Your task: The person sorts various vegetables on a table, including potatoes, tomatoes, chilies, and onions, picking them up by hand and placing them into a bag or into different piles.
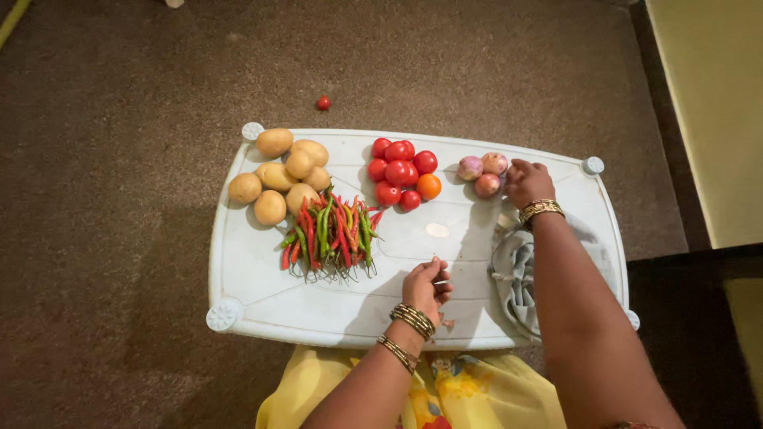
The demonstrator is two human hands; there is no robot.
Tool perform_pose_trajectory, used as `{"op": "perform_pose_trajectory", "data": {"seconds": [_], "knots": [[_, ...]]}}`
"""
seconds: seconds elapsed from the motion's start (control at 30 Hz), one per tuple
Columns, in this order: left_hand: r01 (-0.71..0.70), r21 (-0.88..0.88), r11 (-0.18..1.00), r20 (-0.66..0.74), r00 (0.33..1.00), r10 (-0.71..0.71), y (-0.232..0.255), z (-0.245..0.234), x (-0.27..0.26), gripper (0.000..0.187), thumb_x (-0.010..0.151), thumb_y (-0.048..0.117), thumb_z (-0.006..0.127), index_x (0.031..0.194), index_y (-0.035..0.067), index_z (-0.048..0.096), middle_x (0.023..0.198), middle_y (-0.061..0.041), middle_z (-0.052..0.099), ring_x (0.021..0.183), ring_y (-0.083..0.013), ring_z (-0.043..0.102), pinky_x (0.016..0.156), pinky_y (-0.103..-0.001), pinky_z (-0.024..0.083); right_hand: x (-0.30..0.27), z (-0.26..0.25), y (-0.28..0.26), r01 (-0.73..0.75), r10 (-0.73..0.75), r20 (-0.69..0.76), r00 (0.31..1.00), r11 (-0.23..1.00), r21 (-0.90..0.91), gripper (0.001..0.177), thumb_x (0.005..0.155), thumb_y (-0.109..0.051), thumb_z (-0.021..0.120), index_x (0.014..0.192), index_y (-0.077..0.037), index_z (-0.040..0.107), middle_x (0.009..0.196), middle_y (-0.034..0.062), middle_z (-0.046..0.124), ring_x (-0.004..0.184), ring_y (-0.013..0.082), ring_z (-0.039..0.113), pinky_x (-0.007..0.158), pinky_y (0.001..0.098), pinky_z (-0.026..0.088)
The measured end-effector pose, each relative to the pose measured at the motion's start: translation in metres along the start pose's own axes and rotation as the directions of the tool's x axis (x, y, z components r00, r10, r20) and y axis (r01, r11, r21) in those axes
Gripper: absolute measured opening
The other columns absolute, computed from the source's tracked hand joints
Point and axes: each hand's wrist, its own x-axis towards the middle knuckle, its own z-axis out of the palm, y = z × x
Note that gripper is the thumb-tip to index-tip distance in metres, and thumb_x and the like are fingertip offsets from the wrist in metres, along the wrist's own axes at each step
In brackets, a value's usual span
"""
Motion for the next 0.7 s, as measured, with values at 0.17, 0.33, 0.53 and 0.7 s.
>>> {"op": "perform_pose_trajectory", "data": {"seconds": [0.17, 0.33, 0.53, 0.7], "knots": [[-0.012, 0.021, 1.000, -0.001, 1.000, 0.012, -0.003, 0.000, 0.004, 0.022, 0.097, 0.033, 0.068, 0.094, 0.011, 0.068, 0.078, 0.000, 0.064, 0.060, -0.0138, 0.059, 0.053, -0.027, 0.046, -0.014, 0.000, 0.003, -0.109, 0.109, -0.016, 0.994, 0.992, -0.057, 0.037, 0.098, -0.040, 0.061, 0.127, -0.020, 0.070, 0.104, 0.0249, 0.072, 0.102, 0.0435, 0.068, 0.094, 0.0507, 0.055], [-0.044, 0.044, 0.998, 0.041, 0.998, 0.043, -0.003, 0.002, -0.001, 0.023, 0.097, 0.033, 0.068, 0.096, 0.010, 0.067, 0.080, -0.002, 0.065, 0.060, -0.0146, 0.059, 0.053, -0.028, 0.048, -0.060, -0.013, -0.007, -0.041, 0.047, -0.065, 0.997, 0.995, 0.090, 0.045, 0.082, -0.036, 0.075, 0.123, -0.019, 0.069, 0.099, 0.0207, 0.075, 0.094, 0.0382, 0.072, 0.087, 0.0470, 0.057], [-0.069, 0.171, 0.983, 0.091, 0.994, 0.054, 0.021, 0.019, -0.034, 0.033, 0.095, 0.045, 0.062, 0.109, 0.016, 0.060, 0.090, 0.003, 0.066, 0.063, -0.0147, 0.061, 0.054, -0.029, 0.048, -0.184, -0.054, -0.104, -0.032, 0.050, -0.030, 0.998, 0.896, 0.443, 0.060, 0.076, -0.025, 0.087, 0.132, -0.016, 0.068, 0.104, 0.0143, 0.069, 0.088, 0.0228, 0.071, 0.079, 0.0362, 0.059], [-0.149, 0.218, 0.965, 0.263, 0.961, 0.089, 0.021, 0.025, -0.048, 0.040, 0.096, 0.047, 0.062, 0.117, 0.014, 0.065, 0.089, 0.003, 0.065, 0.066, -0.0044, 0.060, 0.055, -0.023, 0.048, -0.262, -0.062, -0.154, 0.042, -0.103, 0.072, 0.992, 0.811, 0.584, 0.060, 0.078, -0.013, 0.080, 0.135, -0.007, 0.062, 0.115, 0.0113, 0.069, 0.097, 0.0182, 0.069, 0.083, 0.0307, 0.057]]}}
